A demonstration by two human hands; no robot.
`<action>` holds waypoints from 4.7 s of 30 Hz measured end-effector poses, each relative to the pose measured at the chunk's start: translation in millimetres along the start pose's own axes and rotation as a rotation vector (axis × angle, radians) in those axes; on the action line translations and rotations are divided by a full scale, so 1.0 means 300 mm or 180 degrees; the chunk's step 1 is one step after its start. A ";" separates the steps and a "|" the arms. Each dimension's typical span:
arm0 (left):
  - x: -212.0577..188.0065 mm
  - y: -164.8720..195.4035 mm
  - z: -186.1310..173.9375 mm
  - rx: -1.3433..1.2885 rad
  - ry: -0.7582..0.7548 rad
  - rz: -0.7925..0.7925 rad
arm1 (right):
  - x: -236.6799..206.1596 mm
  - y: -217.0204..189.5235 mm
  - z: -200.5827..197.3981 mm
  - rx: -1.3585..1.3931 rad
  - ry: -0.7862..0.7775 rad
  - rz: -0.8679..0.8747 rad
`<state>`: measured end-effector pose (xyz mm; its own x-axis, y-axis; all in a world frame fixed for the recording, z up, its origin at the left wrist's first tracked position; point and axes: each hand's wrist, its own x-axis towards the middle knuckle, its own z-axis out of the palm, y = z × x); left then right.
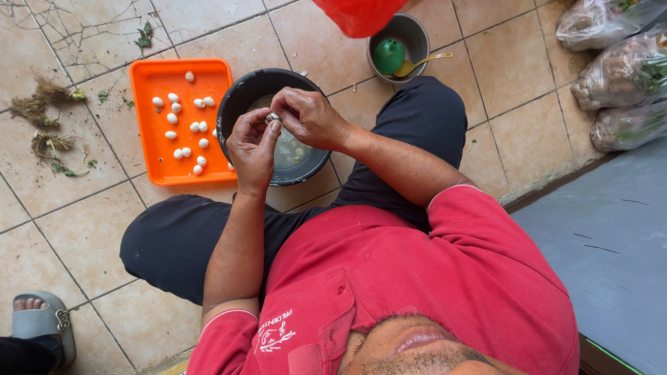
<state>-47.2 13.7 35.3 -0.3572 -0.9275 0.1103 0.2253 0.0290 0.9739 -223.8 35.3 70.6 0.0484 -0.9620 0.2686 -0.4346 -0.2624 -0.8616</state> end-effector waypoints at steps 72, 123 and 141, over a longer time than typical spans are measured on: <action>0.035 -0.080 -0.088 -0.1911 -0.0470 -0.0940 | 0.015 0.026 -0.005 0.0799 -0.0289 0.0360; 0.022 -0.111 -0.064 -0.2076 -0.0167 -0.0662 | 0.031 0.011 0.004 0.0006 -0.0145 -0.0046; 0.046 -0.063 -0.113 -0.2553 -0.0015 -0.0689 | 0.030 0.025 -0.015 -0.0070 -0.0363 0.0088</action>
<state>-25.7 -12.3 11.8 -0.4702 -0.8805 -0.0607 0.7285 -0.4260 0.5365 -230.5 24.9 68.5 0.1376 -0.9715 0.1931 -0.4566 -0.2352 -0.8580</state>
